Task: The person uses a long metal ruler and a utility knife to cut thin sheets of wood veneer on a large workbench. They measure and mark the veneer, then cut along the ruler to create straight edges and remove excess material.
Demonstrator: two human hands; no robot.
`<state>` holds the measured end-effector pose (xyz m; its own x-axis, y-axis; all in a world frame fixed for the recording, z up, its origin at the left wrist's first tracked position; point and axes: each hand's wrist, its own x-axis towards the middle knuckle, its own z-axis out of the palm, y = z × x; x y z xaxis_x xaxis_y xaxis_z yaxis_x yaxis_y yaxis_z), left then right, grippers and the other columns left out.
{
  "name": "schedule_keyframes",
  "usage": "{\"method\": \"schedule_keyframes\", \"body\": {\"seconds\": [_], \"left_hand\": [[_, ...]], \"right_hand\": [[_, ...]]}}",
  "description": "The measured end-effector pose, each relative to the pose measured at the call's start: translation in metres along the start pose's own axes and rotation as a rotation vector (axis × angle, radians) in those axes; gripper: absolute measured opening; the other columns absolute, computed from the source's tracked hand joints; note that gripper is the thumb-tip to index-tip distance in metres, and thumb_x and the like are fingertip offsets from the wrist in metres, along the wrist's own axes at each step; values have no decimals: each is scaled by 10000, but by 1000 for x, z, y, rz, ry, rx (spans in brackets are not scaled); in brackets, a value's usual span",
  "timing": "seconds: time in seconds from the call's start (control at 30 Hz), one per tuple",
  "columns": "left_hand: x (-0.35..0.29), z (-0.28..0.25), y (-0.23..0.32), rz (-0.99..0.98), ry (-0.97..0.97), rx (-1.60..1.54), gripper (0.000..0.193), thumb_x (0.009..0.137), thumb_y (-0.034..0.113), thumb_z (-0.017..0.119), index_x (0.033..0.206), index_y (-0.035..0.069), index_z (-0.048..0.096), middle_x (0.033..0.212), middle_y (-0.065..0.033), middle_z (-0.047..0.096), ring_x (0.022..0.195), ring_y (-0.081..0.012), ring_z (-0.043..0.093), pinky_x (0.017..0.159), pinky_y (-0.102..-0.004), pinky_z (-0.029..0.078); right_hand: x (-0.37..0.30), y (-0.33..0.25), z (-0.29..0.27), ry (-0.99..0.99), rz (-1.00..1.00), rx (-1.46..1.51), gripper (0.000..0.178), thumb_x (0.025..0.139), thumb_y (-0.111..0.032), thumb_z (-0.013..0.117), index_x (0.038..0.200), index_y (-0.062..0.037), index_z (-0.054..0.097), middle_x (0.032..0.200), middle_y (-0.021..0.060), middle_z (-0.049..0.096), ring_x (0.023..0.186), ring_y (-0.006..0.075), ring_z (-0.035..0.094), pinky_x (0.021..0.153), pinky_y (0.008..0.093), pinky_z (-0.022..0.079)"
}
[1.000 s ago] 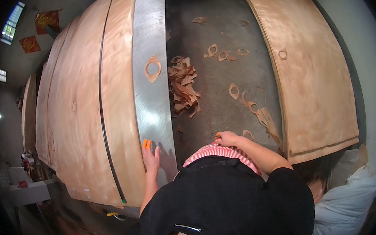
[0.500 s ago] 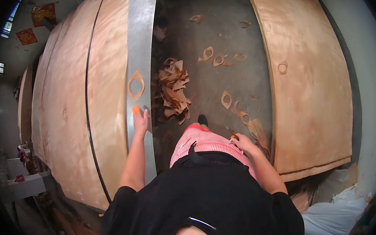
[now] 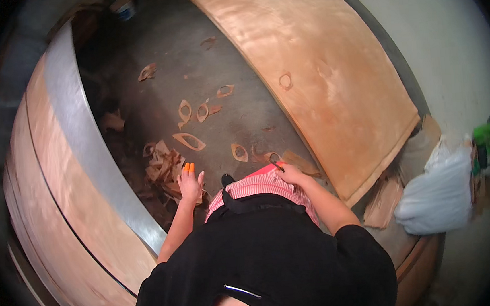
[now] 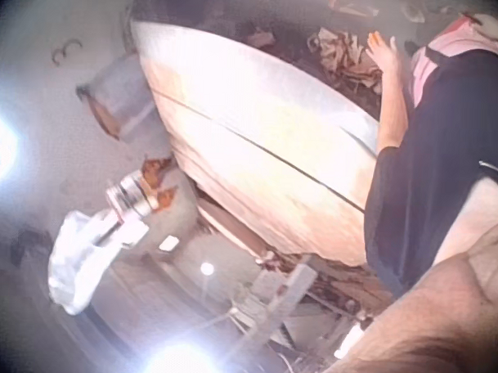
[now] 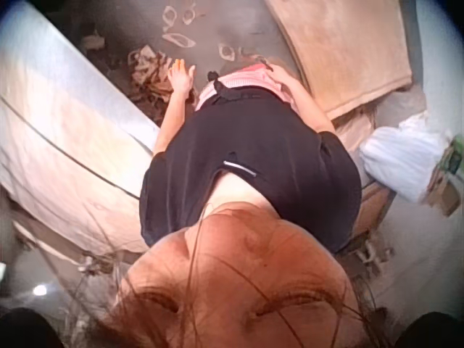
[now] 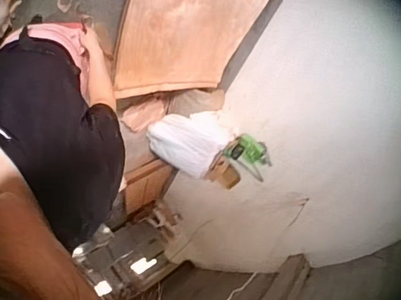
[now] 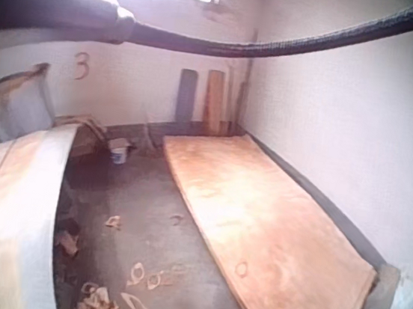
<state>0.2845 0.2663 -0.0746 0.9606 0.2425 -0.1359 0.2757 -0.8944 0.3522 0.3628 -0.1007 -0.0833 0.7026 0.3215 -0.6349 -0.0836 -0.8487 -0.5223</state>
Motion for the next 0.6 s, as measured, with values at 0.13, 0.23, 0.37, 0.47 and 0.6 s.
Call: {"method": "schedule_keyframes", "body": {"seconds": [0.13, 0.23, 0.37, 0.47, 0.6], "left_hand": [[74, -15, 2, 71, -344, -103, 455, 802, 367, 483, 1104, 27, 486, 1092, -163, 503, 985, -314, 489, 831, -398, 390], [104, -6, -16, -17, -622, -49, 427, 803, 363, 483, 1069, 30, 517, 995, -173, 565, 933, -306, 530, 786, -368, 422], [134, 3, -16, -109, -656, -20, 416, 789, 358, 498, 1040, 27, 536, 946, -179, 579, 894, -306, 550, 765, -371, 433], [157, 9, 0, -248, -615, -32, 379, 787, 357, 497, 994, 45, 560, 870, -172, 598, 858, -297, 565, 743, -372, 436], [185, 27, 36, -307, -743, -245, 391, 801, 363, 482, 1018, 45, 552, 895, -174, 595, 878, -298, 564, 753, -348, 430]], "right_hand": [[51, 17, -20, 134, 34, 158, 312, 795, -262, 515, 1012, -40, 543, 652, 92, 573, 551, 154, 542, 519, 284, 417], [76, -15, -80, 130, 202, 204, 307, 778, -274, 514, 974, -39, 537, 798, 171, 596, 761, 285, 580, 669, 362, 439], [159, 21, -115, 200, 302, 376, 267, 771, -226, 514, 938, -20, 546, 751, 136, 599, 674, 225, 582, 632, 339, 442], [221, 62, -144, 130, 385, 407, 209, 779, -197, 500, 893, -36, 567, 684, 108, 590, 615, 185, 568, 582, 318, 431], [265, 75, -203, 72, 394, 349, 185, 785, -187, 481, 894, -65, 567, 683, 99, 591, 616, 190, 576, 592, 324, 445]]}}
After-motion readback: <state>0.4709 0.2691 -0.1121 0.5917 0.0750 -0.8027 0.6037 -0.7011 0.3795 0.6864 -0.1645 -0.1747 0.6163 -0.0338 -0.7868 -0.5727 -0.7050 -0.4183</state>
